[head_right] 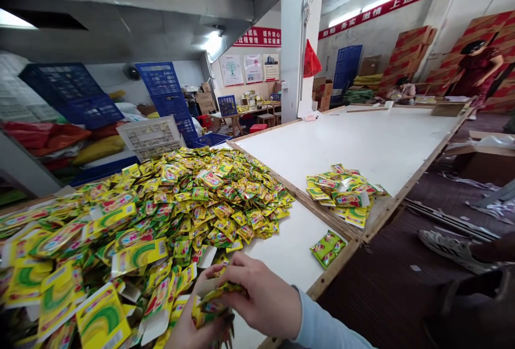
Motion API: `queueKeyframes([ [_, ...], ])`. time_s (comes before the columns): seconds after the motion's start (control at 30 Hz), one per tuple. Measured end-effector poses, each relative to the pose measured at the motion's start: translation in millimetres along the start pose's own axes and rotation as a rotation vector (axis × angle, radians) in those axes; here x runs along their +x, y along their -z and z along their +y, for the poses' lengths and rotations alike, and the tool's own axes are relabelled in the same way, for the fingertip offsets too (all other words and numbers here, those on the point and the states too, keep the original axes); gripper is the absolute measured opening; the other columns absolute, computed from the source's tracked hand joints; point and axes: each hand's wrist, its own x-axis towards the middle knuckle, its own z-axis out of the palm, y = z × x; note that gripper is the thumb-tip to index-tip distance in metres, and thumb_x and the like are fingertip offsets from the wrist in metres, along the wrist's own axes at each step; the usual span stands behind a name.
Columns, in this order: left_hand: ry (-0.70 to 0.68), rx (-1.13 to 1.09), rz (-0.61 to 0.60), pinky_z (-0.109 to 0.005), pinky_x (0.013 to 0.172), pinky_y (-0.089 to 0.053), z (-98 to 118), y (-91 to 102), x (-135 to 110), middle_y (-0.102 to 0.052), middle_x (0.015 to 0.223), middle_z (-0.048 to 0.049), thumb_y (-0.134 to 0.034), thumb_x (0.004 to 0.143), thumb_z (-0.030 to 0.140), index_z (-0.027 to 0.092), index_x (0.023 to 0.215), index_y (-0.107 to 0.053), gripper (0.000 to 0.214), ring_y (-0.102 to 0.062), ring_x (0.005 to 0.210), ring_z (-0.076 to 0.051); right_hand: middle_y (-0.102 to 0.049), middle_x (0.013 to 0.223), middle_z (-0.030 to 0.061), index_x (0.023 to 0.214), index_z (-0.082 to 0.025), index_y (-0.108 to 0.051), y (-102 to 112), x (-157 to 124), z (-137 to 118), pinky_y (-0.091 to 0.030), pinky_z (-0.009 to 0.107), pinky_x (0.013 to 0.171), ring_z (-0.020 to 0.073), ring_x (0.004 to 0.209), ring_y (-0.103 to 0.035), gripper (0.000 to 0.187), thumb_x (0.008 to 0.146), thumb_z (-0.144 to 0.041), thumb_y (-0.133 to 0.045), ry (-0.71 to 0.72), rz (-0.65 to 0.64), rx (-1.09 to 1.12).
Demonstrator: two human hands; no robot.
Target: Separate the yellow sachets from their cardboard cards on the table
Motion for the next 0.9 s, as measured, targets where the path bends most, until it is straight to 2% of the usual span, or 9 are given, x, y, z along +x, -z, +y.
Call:
queueKeyframes([
  [0.13, 0.036, 0.017, -0.035, -0.025, 0.053, -0.048, -2.3, 0.1, -3.8, -0.061, 0.084, -0.0029, -0.07, 0.065, 0.029, 0.023, 0.127, -0.026, 0.077, -0.055, 0.053, -0.011, -0.056, 0.084, 0.0026, 0.09, -0.02, -0.065, 14.7, 0.7, 1.5, -0.04, 0.022, 0.064, 0.0125, 0.072, -0.052, 0.013, 0.079, -0.018, -0.058, -0.066, -0.138, -0.127],
  [0.27, 0.03, -0.03, -0.139, -0.027, 0.053, -0.047, -8.8, 0.4, -6.3, -0.064, 0.071, -0.002, -0.062, 0.072, 0.033, 0.019, 0.13, -0.016, 0.075, -0.057, 0.052, -0.014, -0.056, 0.077, -0.0003, 0.088, -0.02, -0.066, 16.2, 2.5, 6.7, -0.036, 0.018, 0.053, 0.0091, 0.059, -0.048, 0.014, 0.075, -0.02, -0.062, -0.174, -0.146, -0.117],
  [0.4, 0.014, 0.061, -0.154, -0.027, 0.056, -0.046, -12.4, 0.3, -7.7, -0.065, 0.074, -0.0032, -0.06, 0.07, 0.025, 0.017, 0.132, -0.012, 0.078, -0.058, 0.055, -0.015, -0.059, 0.082, 0.0015, 0.082, -0.019, -0.065, 4.9, -0.9, -1.8, -0.039, 0.02, 0.06, 0.0122, 0.067, -0.053, 0.012, 0.072, -0.013, -0.061, -0.176, -0.173, -0.215],
  [0.5, 0.03, 0.108, -0.149, -0.028, 0.062, -0.047, -12.2, 1.0, -7.5, -0.065, 0.084, -0.0044, -0.061, 0.063, 0.018, 0.019, 0.133, -0.018, 0.082, -0.059, 0.061, -0.015, -0.06, 0.095, 0.0045, 0.083, -0.021, -0.064, -0.9, -3.5, -10.2, -0.041, 0.024, 0.065, 0.0153, 0.073, -0.056, 0.023, 0.069, -0.005, -0.056, -0.152, -0.23, -0.351],
  [0.57, 0.04, 0.058, -0.165, -0.028, 0.064, -0.047, -13.6, 3.3, -6.7, -0.063, 0.095, -0.0058, -0.059, 0.062, 0.017, 0.021, 0.131, -0.022, 0.079, -0.06, 0.066, -0.015, -0.061, 0.097, 0.005, 0.092, -0.021, -0.061, 0.6, -4.7, -10.9, -0.043, 0.024, 0.065, 0.0155, 0.072, -0.057, 0.029, 0.068, -0.006, -0.058, -0.153, -0.231, -0.307],
  [0.63, 0.06, 0.01, -0.196, -0.028, 0.066, -0.046, -18.0, 6.5, -5.8, -0.061, 0.097, -0.0052, -0.059, 0.062, 0.017, 0.023, 0.13, -0.025, 0.076, -0.059, 0.068, -0.015, -0.063, 0.09, 0.0035, 0.094, -0.021, -0.06, 4.2, -6.1, -7.0, -0.044, 0.022, 0.062, 0.014, 0.069, -0.058, 0.026, 0.07, -0.011, -0.059, -0.14, -0.214, -0.184],
  [0.73, 0.059, -0.013, -0.25, -0.03, 0.074, -0.045, -28.2, 9.9, -4.4, -0.059, 0.096, -0.0043, -0.065, 0.059, 0.021, 0.023, 0.127, -0.031, 0.076, -0.059, 0.077, -0.017, -0.063, 0.074, 0.0026, 0.079, -0.019, -0.064, 6.4, -10.8, 2.0, -0.044, 0.021, 0.061, 0.0133, 0.066, -0.057, 0.012, 0.077, -0.015, -0.053, -0.05, -0.211, -0.089],
  [0.8, 0.043, -0.018, -0.287, -0.033, 0.08, -0.044, -34.0, 10.0, -3.3, -0.058, 0.098, -0.0057, -0.07, 0.056, 0.027, 0.022, 0.125, -0.035, 0.078, -0.059, 0.085, -0.021, -0.063, 0.07, 0.0038, 0.074, -0.018, -0.066, 5.1, -16.3, 6.9, -0.045, 0.023, 0.065, 0.0145, 0.068, -0.058, 0.018, 0.08, -0.016, -0.049, 0.011, -0.223, -0.049],
  [0.9, 0.073, 0.011, -0.321, -0.036, 0.08, -0.045, -38.9, 6.3, -0.4, -0.058, 0.097, -0.0066, -0.071, 0.056, 0.033, 0.021, 0.128, -0.033, 0.082, -0.059, 0.087, -0.023, -0.064, 0.069, 0.0045, 0.081, -0.018, -0.068, 2.7, -27.3, 12.3, -0.045, 0.022, 0.065, 0.014, 0.065, -0.058, 0.028, 0.088, -0.027, -0.043, -0.046, -0.313, 0.073],
])
